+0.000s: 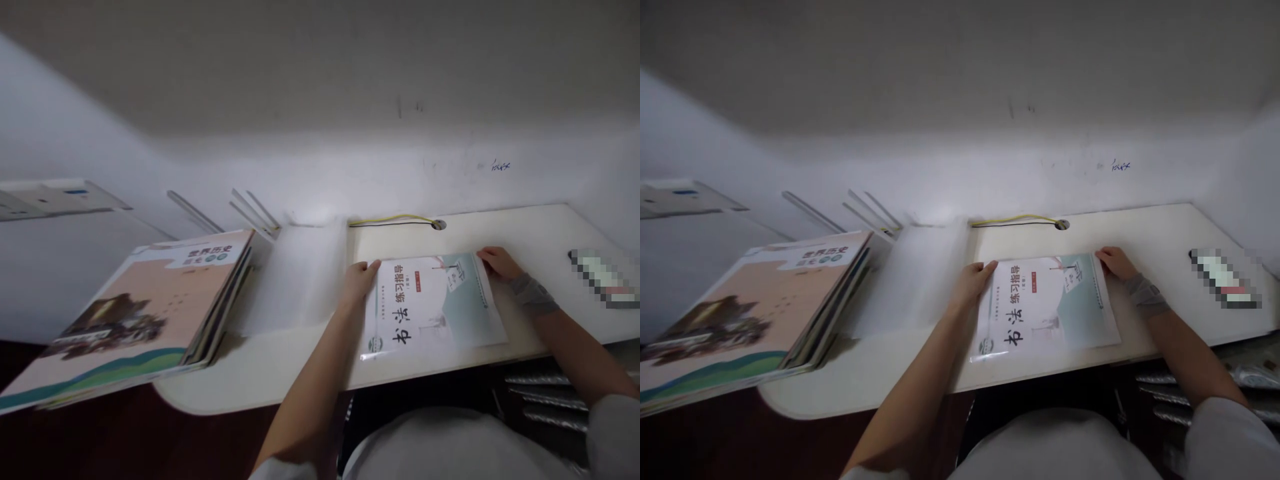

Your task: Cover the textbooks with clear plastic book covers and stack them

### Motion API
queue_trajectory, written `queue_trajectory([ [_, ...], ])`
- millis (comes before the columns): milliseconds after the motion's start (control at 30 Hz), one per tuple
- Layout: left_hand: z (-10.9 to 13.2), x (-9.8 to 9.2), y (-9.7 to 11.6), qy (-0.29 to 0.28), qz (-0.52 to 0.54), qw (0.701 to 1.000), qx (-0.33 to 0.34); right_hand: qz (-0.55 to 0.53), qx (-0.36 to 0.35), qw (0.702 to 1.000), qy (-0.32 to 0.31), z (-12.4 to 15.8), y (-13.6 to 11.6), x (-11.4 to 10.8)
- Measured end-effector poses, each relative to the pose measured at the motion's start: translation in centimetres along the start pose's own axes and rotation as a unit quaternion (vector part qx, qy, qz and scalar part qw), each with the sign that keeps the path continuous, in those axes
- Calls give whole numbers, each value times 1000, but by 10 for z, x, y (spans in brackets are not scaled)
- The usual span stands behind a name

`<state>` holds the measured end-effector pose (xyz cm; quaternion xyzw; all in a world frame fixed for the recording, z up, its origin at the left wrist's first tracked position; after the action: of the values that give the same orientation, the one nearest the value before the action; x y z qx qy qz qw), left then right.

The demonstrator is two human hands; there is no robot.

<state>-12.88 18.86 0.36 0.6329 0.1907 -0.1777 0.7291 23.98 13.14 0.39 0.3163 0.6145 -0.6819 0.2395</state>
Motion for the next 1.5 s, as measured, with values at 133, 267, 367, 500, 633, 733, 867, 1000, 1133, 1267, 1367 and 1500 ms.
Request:
queue_trajectory([
  [133,1,1,3,23,-119,993,-1,105,9,994,21,-8,0,6],
  [267,10,7,18,46,-317,943,86,194,27,980,26,-11,-1,7],
  [367,11,18,28,5,-428,889,161,238,42,969,49,-5,-8,6],
  [500,5,26,31,-23,-433,886,163,316,-104,938,94,16,-30,17],
  [633,-2,30,29,-15,-416,895,160,333,-225,915,43,37,-35,48],
  [733,-8,30,27,-13,-391,908,153,324,-214,920,52,43,-28,61],
  [867,-20,28,28,-28,-336,932,135,315,-211,923,74,43,-22,66],
  [1000,-24,18,30,-31,-249,963,99,313,-214,922,79,42,-21,65],
  [1133,2,-2,17,-1,-148,987,65,310,-219,921,88,43,-21,66],
  [1267,55,-11,-17,-81,-42,996,24,303,-219,923,91,42,-21,69],
  [1367,85,-10,-37,-163,192,966,-54,284,-213,932,80,37,-22,68],
  [1500,88,-1,-28,-163,299,936,-94,211,-212,947,116,41,-24,37],
])
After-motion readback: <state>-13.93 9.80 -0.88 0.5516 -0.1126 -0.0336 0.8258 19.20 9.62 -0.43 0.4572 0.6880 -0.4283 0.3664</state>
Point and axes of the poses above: each hand's wrist, its own z-axis away from the middle knuckle, its own x-axis out of the palm, y = z × x, the point moved 3 cm from there along -z, towards the middle knuckle, and after that the axes turned 1 degree about -z, right-handed, at the moved point
